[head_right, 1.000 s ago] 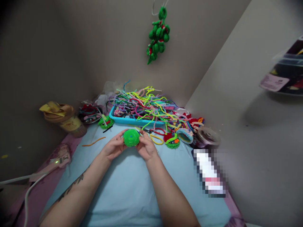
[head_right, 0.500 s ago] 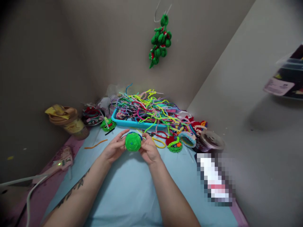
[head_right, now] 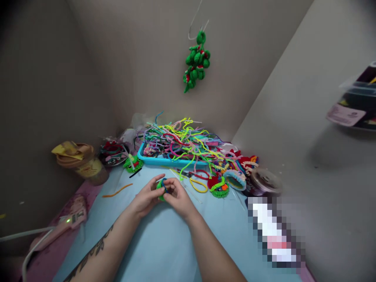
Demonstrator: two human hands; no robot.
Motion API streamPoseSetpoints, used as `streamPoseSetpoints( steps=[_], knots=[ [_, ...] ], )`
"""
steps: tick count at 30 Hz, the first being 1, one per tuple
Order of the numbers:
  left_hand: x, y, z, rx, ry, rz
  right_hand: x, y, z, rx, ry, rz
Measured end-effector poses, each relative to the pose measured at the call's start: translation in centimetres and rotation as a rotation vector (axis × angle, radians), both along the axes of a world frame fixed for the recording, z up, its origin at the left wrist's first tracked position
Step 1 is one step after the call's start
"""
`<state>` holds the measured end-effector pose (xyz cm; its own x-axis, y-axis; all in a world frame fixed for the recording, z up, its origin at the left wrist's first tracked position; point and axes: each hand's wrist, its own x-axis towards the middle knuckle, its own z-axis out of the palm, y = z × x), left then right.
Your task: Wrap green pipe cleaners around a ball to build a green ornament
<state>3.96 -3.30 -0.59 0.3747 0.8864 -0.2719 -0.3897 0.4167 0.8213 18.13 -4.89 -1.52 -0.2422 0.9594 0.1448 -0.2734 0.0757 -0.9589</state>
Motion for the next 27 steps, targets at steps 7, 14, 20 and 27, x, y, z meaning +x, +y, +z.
streamPoseSetpoints(
  steps=[7,14,20,27],
  knots=[
    [-1.2,1.6,-0.5,-0.243,-0.298,0.115,2.7,1.3,1.7,0.007,-0.064,-0.448],
    [-1.6,2.3,-0.3,-0.324,-0.554,0.125,8.9,4.9,5.6,0.164,-0.495,-0.700],
    [-1.8,2.2,-0.3,-0.332,-0.536,0.066,9.2,7.6,6.4,0.329,-1.241,-0.426],
    [-1.6,1.8,0.7,-0.307,-0.509,0.083,9.2,8.7,6.7,0.142,-1.673,-0.316]
  ],
)
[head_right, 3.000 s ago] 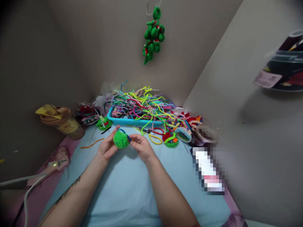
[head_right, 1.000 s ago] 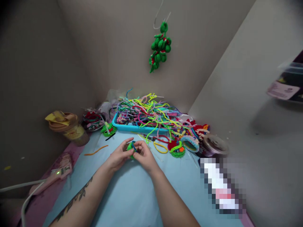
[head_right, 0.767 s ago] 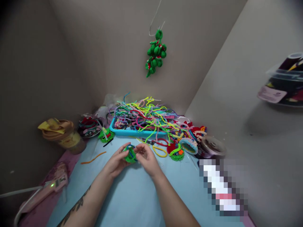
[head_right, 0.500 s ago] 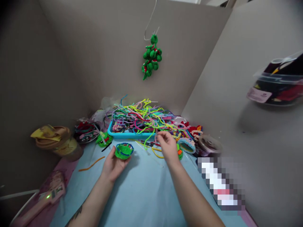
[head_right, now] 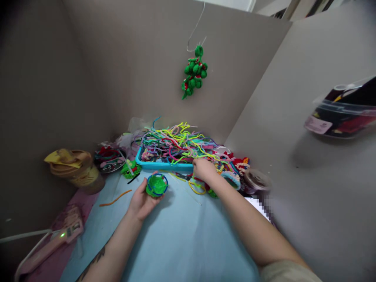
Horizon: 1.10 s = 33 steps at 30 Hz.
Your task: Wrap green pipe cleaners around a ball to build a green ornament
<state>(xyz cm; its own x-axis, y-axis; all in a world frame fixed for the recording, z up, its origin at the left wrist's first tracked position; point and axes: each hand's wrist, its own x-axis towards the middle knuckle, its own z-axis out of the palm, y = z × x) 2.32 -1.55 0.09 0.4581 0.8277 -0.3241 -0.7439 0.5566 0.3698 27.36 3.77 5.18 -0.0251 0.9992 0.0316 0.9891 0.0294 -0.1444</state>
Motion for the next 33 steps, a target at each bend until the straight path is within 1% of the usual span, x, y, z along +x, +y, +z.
streamPoseSetpoints(
  steps=[2,5,8,9,11,13,14,15,17,19,21,23,25,27,30,31,33],
  knots=[
    [0.1,-0.1,0.0,0.010,0.014,0.005,1.2,0.0,0.6,0.081,0.044,-0.044],
    [0.0,-0.1,0.0,0.029,0.008,0.020,3.4,0.1,1.5,0.214,0.171,-0.128],
    [0.0,-0.1,0.0,0.041,-0.017,0.030,4.9,0.4,2.2,0.294,0.310,-0.206],
    [-0.1,-0.1,0.0,0.044,-0.022,0.034,5.2,0.5,2.3,0.310,0.351,-0.199],
    [-0.1,0.0,-0.1,0.049,-0.024,0.046,5.2,0.6,2.2,0.284,0.389,-0.108],
    [-0.1,0.0,-0.3,0.050,-0.018,0.058,4.9,0.5,1.8,0.180,0.358,0.041],
    [-0.2,0.1,-0.4,0.049,-0.014,0.059,4.8,0.5,1.7,0.126,0.330,0.098],
    [-0.2,0.1,-0.5,0.050,-0.011,0.059,4.6,0.4,1.5,0.090,0.310,0.122],
    [-0.2,0.1,-0.7,0.056,-0.013,0.057,4.3,0.5,1.6,0.104,0.308,0.085],
    [-0.3,0.1,-0.8,0.070,-0.026,0.053,3.8,0.8,2.1,0.189,0.340,0.013],
    [-0.4,0.1,-0.9,0.088,-0.047,0.058,2.8,1.3,3.0,0.277,0.375,0.002],
    [-0.5,0.1,-0.9,0.098,-0.073,0.065,1.1,2.0,4.1,0.347,0.416,0.041],
    [-0.6,0.1,-0.9,0.095,-0.094,0.077,-1.4,2.9,4.9,0.390,0.484,0.132],
    [-0.6,0.2,-0.8,0.078,-0.106,0.086,-4.2,3.8,5.5,0.406,0.488,0.242],
    [-0.7,0.2,-0.9,0.053,-0.111,0.100,-8.2,5.3,5.5,0.380,0.467,0.349],
    [-0.7,0.3,-0.9,0.050,-0.110,0.103,-9.4,5.8,5.3,0.364,0.452,0.363],
    [-0.9,0.4,-1.0,0.052,-0.107,0.118,-11.4,6.4,4.4,0.345,0.379,0.333]
  ],
)
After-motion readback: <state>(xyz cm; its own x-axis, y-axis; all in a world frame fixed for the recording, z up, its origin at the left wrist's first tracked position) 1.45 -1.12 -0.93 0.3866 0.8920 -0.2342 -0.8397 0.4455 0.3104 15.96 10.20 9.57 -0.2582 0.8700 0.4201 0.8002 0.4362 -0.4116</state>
